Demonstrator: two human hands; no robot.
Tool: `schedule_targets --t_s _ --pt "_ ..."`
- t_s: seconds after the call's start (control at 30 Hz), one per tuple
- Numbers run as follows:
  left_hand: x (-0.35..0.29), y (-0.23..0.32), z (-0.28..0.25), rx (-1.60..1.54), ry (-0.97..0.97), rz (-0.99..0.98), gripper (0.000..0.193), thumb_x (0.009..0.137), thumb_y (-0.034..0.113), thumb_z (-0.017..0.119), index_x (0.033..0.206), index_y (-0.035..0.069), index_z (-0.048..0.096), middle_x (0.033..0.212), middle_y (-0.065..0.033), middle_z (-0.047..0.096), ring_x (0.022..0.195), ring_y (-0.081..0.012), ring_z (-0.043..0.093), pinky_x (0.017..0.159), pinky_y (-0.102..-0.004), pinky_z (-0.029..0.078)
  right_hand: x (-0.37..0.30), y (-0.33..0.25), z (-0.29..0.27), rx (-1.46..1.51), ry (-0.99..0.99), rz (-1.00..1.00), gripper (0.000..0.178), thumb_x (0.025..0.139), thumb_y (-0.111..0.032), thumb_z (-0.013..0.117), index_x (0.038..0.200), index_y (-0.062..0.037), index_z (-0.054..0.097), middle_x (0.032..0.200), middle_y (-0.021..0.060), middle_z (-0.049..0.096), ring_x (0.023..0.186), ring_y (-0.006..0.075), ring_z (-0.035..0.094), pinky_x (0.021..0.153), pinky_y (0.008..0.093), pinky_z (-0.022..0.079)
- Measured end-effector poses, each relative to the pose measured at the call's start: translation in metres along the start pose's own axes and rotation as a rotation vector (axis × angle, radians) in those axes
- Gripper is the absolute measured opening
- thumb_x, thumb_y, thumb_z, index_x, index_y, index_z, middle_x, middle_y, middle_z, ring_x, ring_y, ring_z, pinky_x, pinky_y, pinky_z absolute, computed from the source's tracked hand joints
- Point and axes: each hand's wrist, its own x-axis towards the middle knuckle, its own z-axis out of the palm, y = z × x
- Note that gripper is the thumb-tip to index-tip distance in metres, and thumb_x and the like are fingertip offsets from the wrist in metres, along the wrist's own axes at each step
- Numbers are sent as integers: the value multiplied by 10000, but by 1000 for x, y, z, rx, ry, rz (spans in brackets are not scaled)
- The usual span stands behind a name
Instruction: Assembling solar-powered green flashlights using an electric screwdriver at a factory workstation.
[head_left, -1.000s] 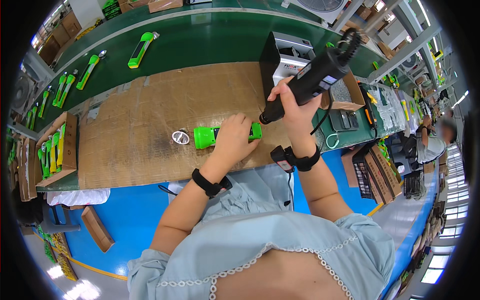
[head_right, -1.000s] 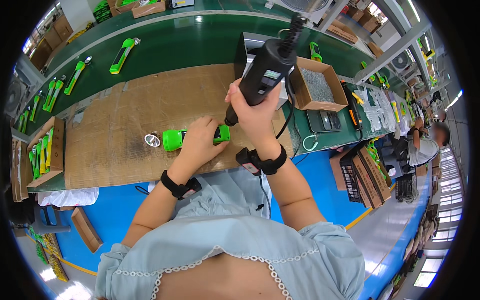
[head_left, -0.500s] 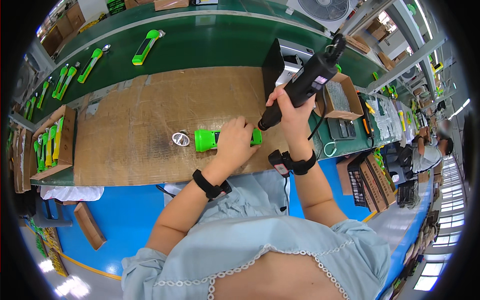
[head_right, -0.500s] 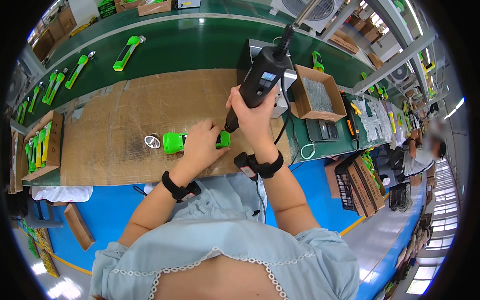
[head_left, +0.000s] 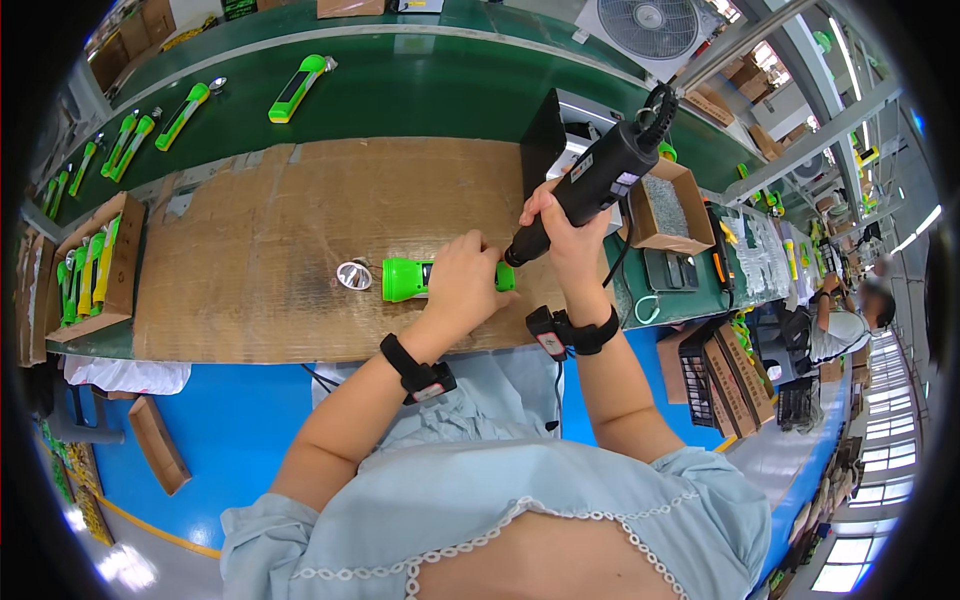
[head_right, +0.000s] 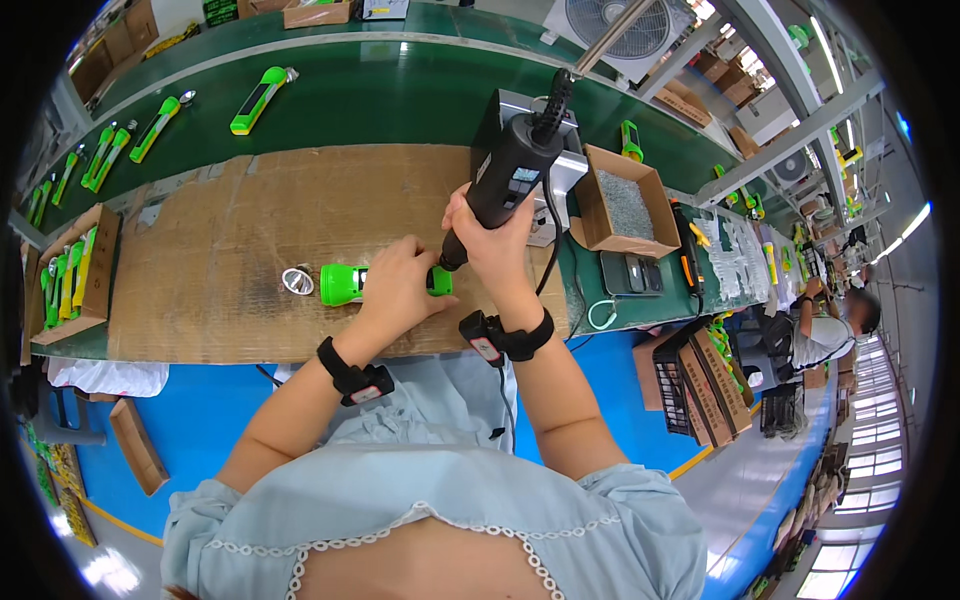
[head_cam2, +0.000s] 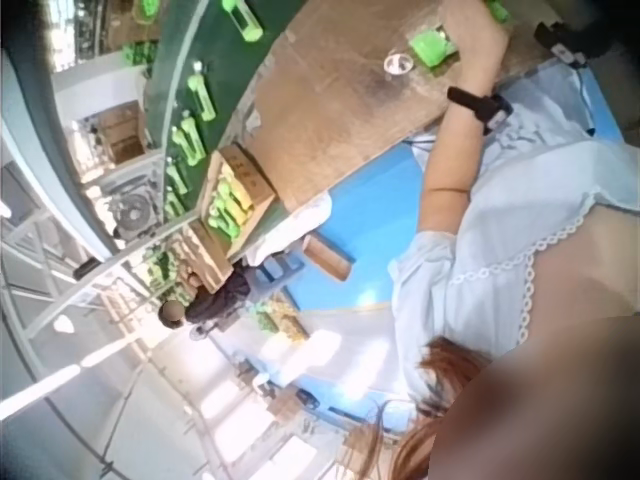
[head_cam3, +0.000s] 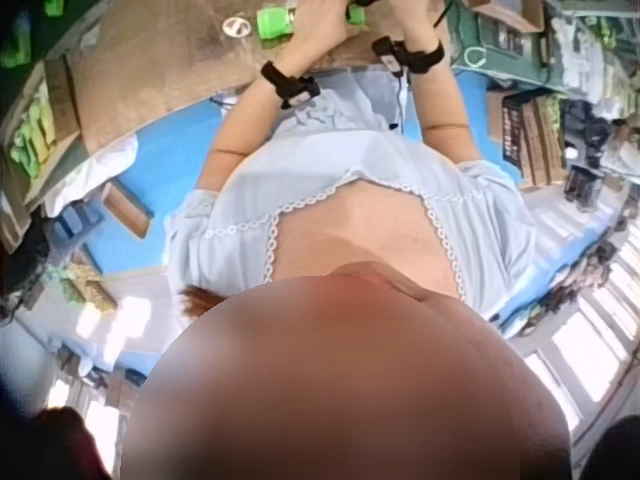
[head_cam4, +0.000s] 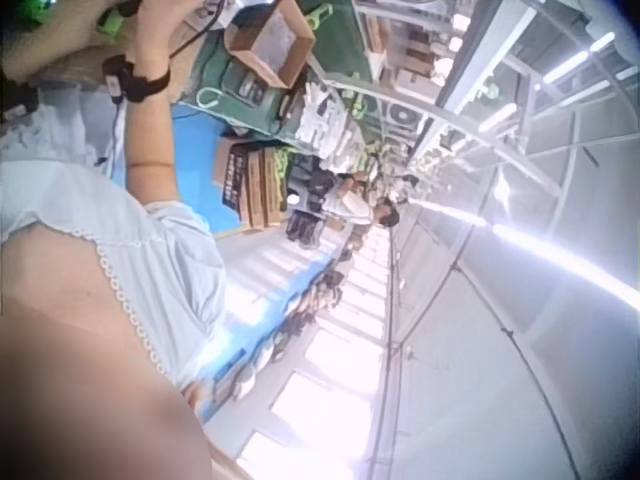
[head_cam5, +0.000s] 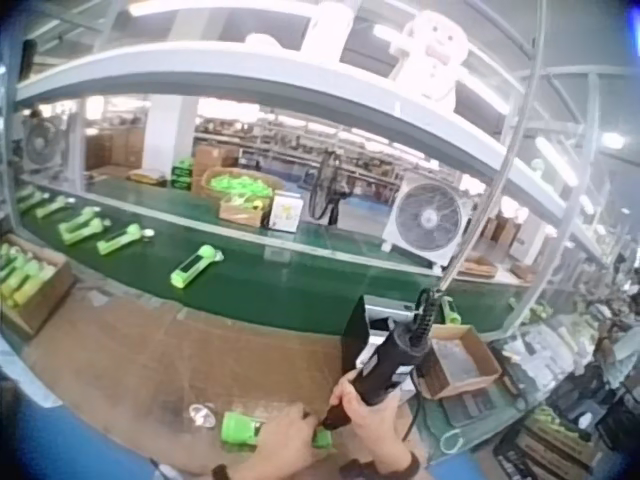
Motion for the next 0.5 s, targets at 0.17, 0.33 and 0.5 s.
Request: schedule_targets --t_s 0.17,0.33,0.5 --pt "-3 -3 3 53 -4 25 433 585 288 792 943 74 675 945 -100 551 904 -303 542 785 -413 438 6 -34 -18 54 59 -341 461 845 32 549 1245 21 320 730 97 572 600 164 590 596 294 505" --pt "0 1 -1 -19 -30 106 375 640 204 752 979 72 658 1002 -110 544 942 -299 538 822 -398 437 40 -67 -51 -121 394 -478 406 820 32 612 1162 13 393 754 87 588 591 160 596 563 279 506" --pt "-7 -8 -39 -413 171 150 377 661 51 710 1024 50 611 1033 -118 537 974 -304 530 862 -369 434 69 -52 -65 -181 388 -414 319 794 33 634 1015 -27 412 748 79 582 561 141 588 529 264 495"
